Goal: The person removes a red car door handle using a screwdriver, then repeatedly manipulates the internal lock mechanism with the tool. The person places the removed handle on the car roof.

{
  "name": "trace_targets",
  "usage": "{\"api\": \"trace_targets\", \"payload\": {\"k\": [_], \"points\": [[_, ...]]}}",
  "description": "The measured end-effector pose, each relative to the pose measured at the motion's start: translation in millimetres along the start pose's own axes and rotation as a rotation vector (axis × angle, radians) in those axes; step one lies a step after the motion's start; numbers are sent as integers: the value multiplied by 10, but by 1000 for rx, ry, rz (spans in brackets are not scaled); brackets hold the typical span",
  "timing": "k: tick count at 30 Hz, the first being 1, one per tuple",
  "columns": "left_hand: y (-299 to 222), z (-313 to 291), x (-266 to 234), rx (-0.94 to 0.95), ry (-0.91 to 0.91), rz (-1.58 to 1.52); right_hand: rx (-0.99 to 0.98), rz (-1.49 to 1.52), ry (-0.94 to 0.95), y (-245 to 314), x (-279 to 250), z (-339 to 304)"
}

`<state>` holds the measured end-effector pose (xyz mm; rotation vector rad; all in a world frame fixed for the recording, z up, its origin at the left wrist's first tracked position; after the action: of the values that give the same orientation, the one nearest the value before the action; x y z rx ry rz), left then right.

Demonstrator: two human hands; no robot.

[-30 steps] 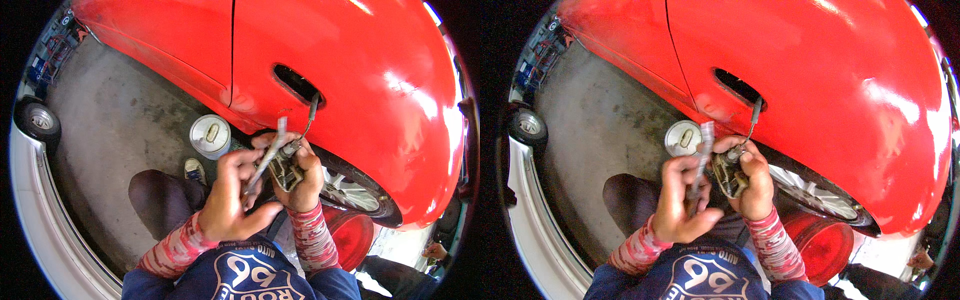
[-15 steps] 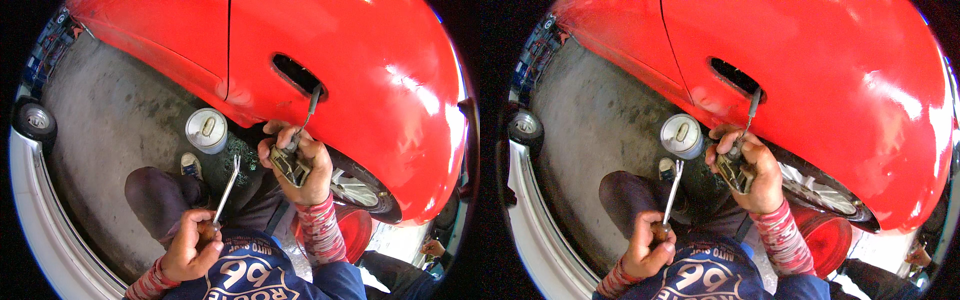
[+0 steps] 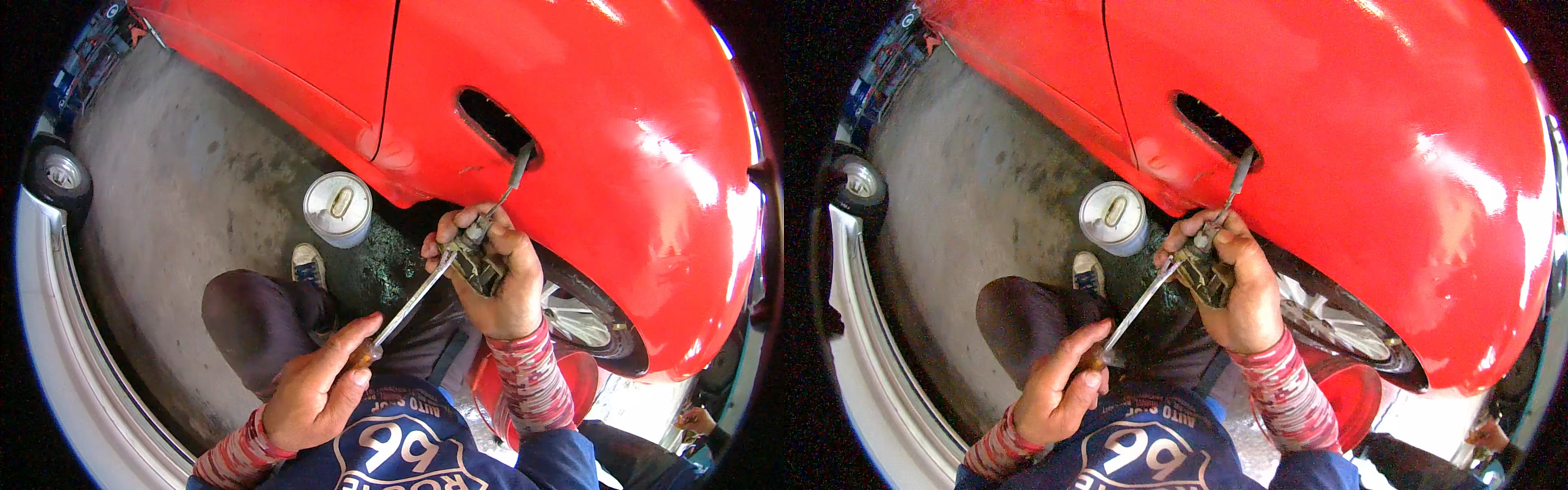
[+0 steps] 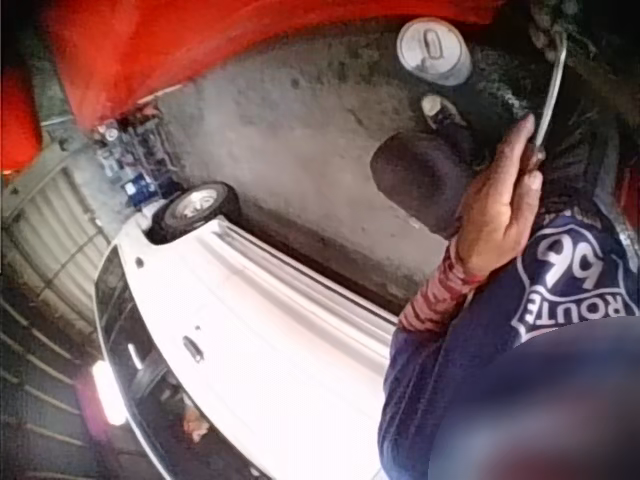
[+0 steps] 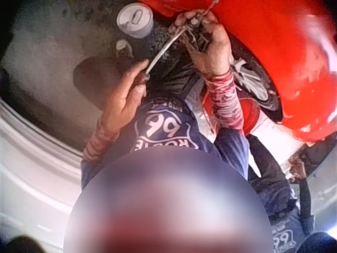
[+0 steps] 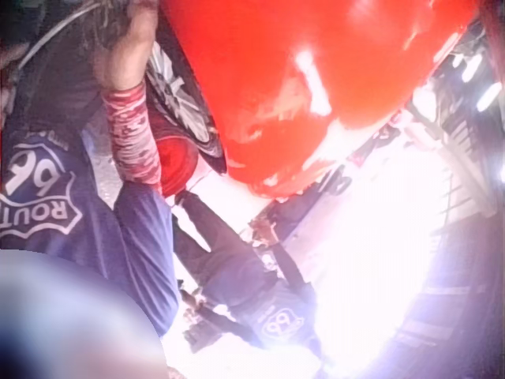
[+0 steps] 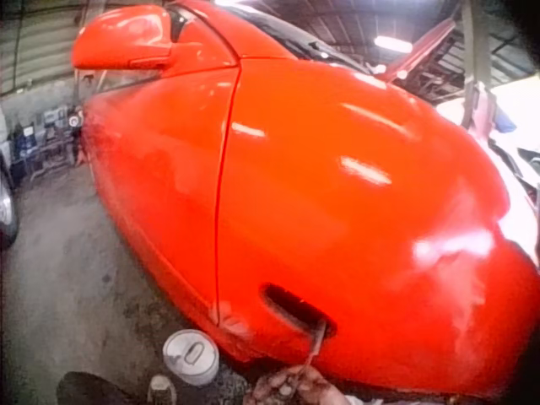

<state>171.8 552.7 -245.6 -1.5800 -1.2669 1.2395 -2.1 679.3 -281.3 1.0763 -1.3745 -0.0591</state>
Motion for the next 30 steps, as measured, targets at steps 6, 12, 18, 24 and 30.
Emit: {"api": "trace_targets", "payload": {"k": [6,12,18,24,30], "points": [[-38,24,41,-122,100,-165,-84,-95,18,42,-27,55],[-103,139,43,-140,163,-271,-45,-74,23,37,-42,50],[-56,155,92,-147,164,-238,-52,-82,84,45,-29,69],[-66,186,147,-22,100,-159,-4,-59,12,22,-85,38],[127,71,245,-379,169,-516,-37,-84,43,51,-81,0]]}}
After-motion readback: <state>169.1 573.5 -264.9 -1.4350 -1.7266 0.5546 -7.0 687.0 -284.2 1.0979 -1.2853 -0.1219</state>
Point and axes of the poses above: each hand's wrist, its own z-axis towards the middle knuckle, its own x-axis out of the palm, y = z × x, the point moved 8 cm from there along z, towards the middle knuckle, and after that the axes turned 3 degrees about z, right-handed, at the moved point
